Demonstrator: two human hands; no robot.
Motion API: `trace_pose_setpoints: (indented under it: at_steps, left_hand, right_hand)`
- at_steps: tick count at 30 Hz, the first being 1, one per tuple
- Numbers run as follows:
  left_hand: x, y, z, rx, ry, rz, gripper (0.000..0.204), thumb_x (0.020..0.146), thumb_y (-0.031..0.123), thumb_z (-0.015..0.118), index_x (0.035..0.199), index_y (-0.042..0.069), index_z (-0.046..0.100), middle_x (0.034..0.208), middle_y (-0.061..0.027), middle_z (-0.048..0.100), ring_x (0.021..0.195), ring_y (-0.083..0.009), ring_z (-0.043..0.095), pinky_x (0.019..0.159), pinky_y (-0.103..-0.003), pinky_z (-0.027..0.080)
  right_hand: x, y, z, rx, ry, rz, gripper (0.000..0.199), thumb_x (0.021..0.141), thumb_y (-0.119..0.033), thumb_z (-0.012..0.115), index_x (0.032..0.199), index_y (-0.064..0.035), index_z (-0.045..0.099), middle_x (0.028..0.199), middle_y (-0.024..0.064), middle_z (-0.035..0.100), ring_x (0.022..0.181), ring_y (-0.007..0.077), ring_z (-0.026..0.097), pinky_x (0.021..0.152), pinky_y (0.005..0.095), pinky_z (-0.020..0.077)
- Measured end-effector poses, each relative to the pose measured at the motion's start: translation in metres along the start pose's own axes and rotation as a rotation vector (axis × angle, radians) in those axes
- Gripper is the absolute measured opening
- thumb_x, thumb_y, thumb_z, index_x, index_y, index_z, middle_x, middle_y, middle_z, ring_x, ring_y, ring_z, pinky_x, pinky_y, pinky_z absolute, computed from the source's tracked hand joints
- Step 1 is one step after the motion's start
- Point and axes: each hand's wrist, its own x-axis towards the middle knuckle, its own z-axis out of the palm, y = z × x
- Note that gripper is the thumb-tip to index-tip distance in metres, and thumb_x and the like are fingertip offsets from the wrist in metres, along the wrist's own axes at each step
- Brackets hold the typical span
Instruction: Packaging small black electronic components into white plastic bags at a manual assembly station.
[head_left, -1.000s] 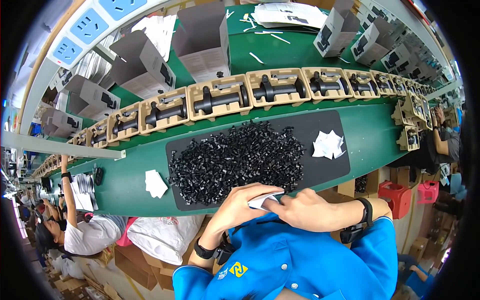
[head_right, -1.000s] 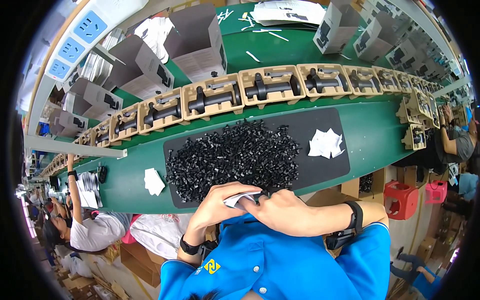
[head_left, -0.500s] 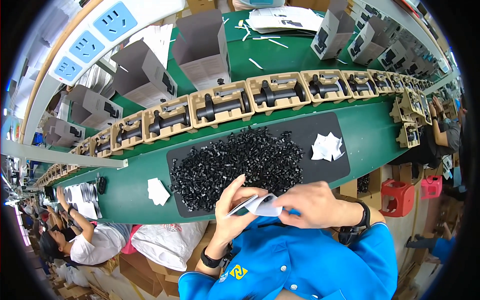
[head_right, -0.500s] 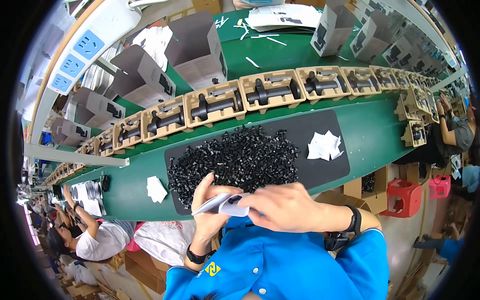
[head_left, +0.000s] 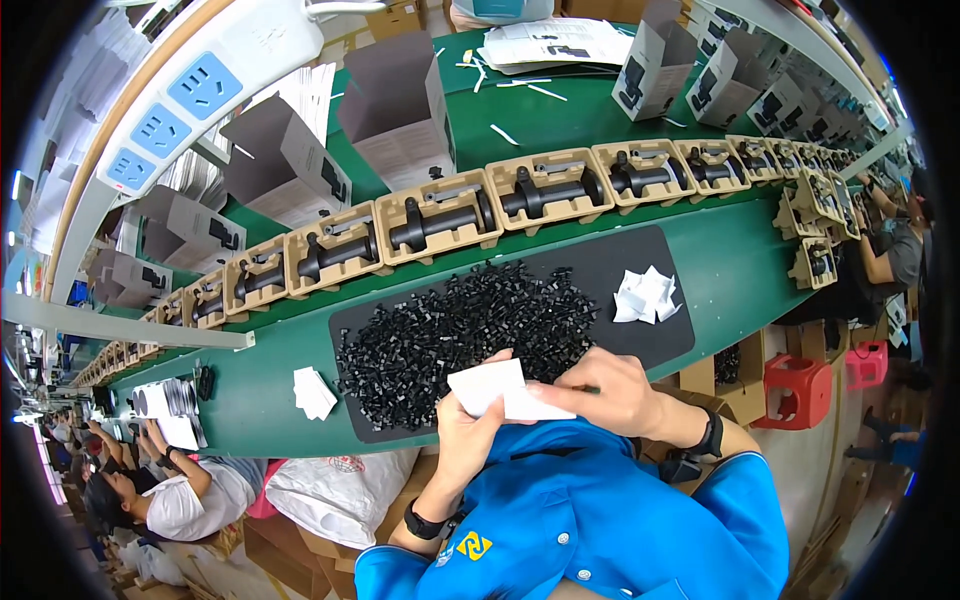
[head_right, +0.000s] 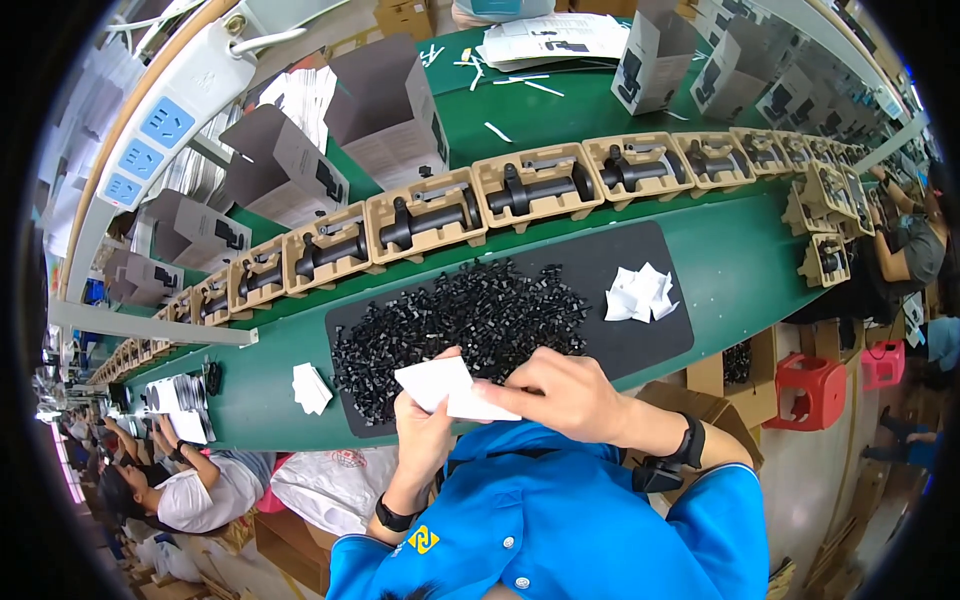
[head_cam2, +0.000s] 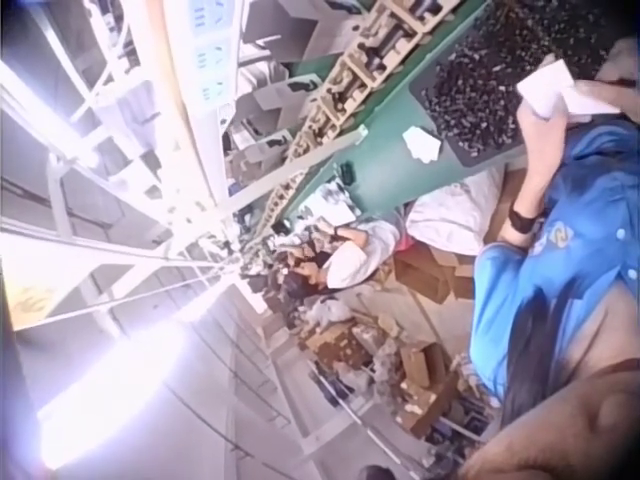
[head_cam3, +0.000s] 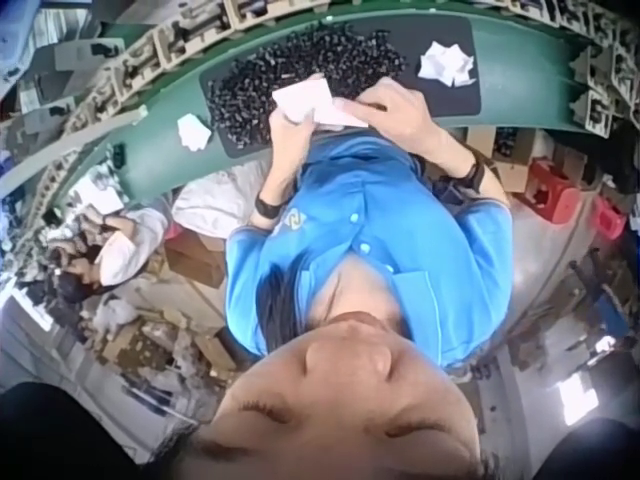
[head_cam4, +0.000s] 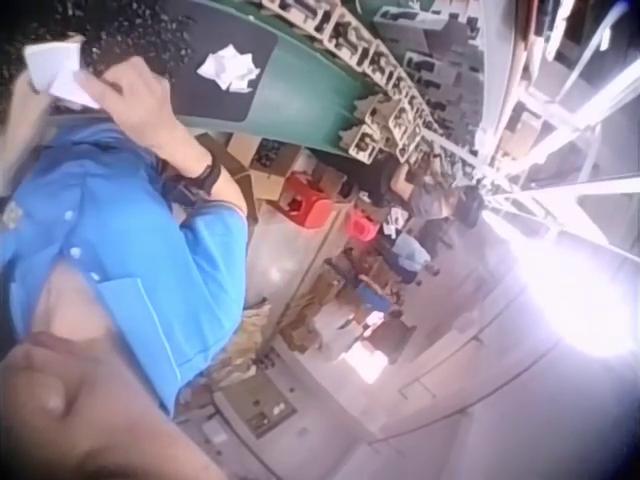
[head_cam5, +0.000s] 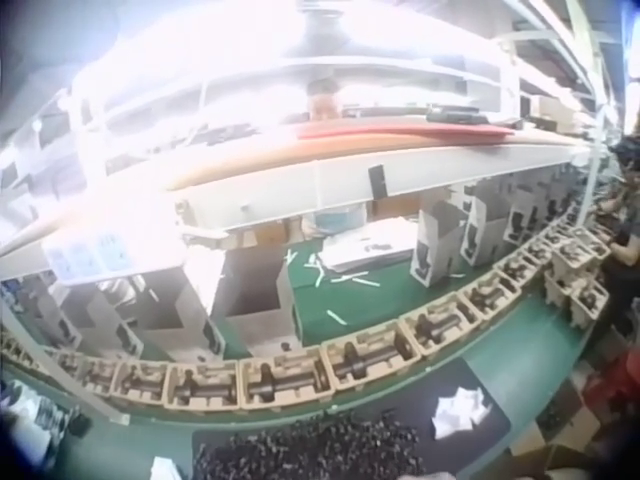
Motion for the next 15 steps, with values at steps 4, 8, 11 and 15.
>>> trace_pose_setpoints:
  at_steps: [4, 8, 11, 15]
  left_hand:
    - [0.001, -0.001, -0.003, -0.118, -0.042, -0.123, 0.032, 0.095, 0.011, 0.045, 0.121, -0.009, 0.048, 0.114, -0.0219, 0.059, 0.098, -0.0289, 0.062, 0.074, -0.039, 0.058]
    - [0.006, 0.003, 0.0, -0.199, 0.034, -0.203, 0.029, 0.089, 0.007, 0.056, 0.114, -0.007, 0.054, 0.107, -0.0194, 0.063, 0.093, -0.0253, 0.064, 0.074, -0.036, 0.058]
    - [0.009, 0.002, -0.002, 0.001, 0.084, -0.222, 0.028, 0.085, 0.004, 0.063, 0.111, -0.007, 0.057, 0.103, -0.017, 0.065, 0.09, -0.0228, 0.065, 0.073, -0.033, 0.058]
    - [0.014, 0.004, -0.001, 0.106, 0.1, -0.214, 0.028, 0.083, 0.001, 0.064, 0.109, -0.007, 0.059, 0.102, -0.0148, 0.065, 0.087, -0.0208, 0.066, 0.072, -0.03, 0.058]
  right_hand:
    - [-0.002, -0.001, 0.0, -0.425, -0.032, -0.288, 0.041, 0.07, -0.013, 0.063, 0.111, -0.0112, 0.065, 0.078, -0.0021, 0.05, 0.066, 0.0108, 0.048, 0.047, 0.0215, 0.0395]
    - [0.002, -0.019, 0.002, -0.614, -0.111, -0.183, 0.045, 0.065, -0.011, 0.065, 0.11, -0.0138, 0.066, 0.084, -0.0031, 0.053, 0.077, 0.0136, 0.049, 0.052, 0.0219, 0.0413]
    - [0.005, -0.019, -0.002, -0.442, -0.191, 0.022, 0.048, 0.064, -0.008, 0.067, 0.112, -0.0126, 0.065, 0.087, -0.0017, 0.056, 0.078, 0.0162, 0.051, 0.054, 0.0251, 0.0447]
    - [0.008, -0.005, -0.01, -0.005, -0.172, 0.343, 0.034, 0.069, -0.015, 0.074, 0.101, -0.0074, 0.068, 0.087, 0.0045, 0.063, 0.077, 0.021, 0.056, 0.06, 0.0316, 0.0499]
